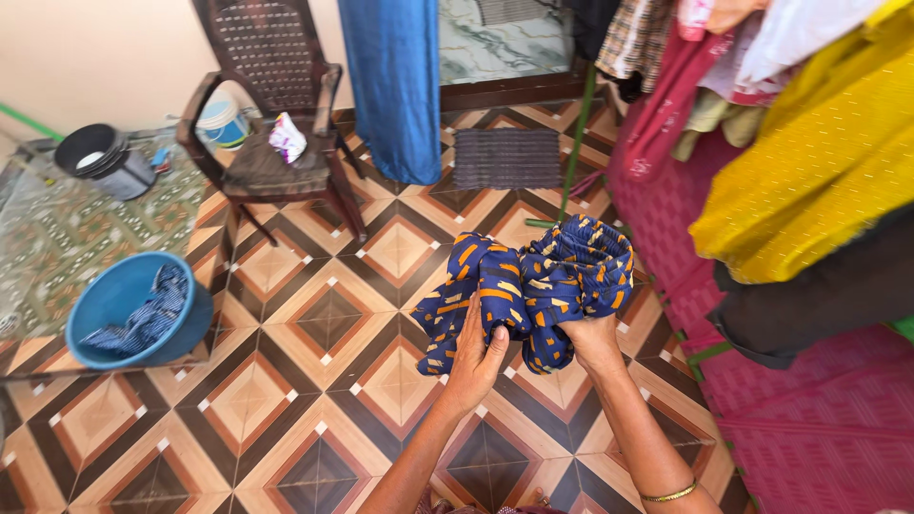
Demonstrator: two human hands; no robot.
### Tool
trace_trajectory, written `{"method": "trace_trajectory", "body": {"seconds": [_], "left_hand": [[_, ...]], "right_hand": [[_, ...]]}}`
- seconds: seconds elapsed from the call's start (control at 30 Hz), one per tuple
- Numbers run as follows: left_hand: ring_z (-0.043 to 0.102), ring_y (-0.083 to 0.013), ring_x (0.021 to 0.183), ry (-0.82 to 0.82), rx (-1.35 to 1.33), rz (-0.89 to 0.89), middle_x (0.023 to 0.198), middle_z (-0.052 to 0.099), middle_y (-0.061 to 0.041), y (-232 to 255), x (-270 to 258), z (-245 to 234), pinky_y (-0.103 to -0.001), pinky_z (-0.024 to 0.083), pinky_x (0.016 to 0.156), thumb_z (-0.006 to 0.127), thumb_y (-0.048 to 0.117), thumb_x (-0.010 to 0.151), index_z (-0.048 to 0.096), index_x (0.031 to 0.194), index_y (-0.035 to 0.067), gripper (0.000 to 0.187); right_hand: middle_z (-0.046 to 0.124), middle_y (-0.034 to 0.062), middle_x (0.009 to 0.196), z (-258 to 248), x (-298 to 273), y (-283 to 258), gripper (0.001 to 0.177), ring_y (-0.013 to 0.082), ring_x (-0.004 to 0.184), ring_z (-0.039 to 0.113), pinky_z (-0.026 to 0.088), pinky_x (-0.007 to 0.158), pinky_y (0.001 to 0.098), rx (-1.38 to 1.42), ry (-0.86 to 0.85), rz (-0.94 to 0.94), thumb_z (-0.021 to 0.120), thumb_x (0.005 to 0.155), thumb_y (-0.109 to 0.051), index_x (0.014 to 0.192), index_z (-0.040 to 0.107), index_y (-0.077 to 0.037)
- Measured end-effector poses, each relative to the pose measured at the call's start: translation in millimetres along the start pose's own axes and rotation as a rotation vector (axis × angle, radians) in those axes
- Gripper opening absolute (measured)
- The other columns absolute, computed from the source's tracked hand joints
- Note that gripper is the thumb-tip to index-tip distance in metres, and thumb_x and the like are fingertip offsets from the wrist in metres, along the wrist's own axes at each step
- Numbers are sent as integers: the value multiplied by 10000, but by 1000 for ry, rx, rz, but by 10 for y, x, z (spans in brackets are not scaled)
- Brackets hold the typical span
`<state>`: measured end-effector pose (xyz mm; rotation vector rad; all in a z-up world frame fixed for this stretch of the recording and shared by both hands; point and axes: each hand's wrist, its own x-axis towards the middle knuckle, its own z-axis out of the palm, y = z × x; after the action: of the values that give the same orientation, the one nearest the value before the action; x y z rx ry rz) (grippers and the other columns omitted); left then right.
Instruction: The person takes several clothes from a drying rack and places them into a blue bucket on the floor.
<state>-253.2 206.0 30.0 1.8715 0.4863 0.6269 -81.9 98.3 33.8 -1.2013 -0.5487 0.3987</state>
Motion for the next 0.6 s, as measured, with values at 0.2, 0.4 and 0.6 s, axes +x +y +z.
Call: {"method": "trace_trajectory", "body": {"seconds": [0.2, 0.4, 0.6], "left_hand": [[142, -345, 1580, 63, -9, -32, 1700, 161, -218, -65, -54, -591, -437, 128, 1256, 359, 616, 1017, 181, 1612, 4, 872], [116, -330, 1584, 120, -59, -90, 1710, 138, -191, -139, -124, -1324, -431, 113, 1252, 369, 588, 1017, 167, 1616, 34, 840], [137, -346, 1596, 226, 40, 24, 1712, 156, -210, -446, -175, -2036, -442, 120, 1265, 361, 550, 1056, 191, 1623, 18, 796]], "right_hand": [[693, 67, 1213, 610, 62, 168, 665, 178, 1094, 677, 572, 975, 353, 10, -85, -11, 856, 680, 34, 1296, 614, -34], [695, 70, 1219, 1431, 83, 280, 667, 183, 1099, 680, 570, 983, 358, 37, -137, 1, 849, 675, 37, 1295, 613, -37], [682, 67, 1233, 2223, 103, 580, 655, 180, 1118, 667, 570, 983, 359, 57, -175, 38, 860, 708, -6, 1307, 596, -41]]}}
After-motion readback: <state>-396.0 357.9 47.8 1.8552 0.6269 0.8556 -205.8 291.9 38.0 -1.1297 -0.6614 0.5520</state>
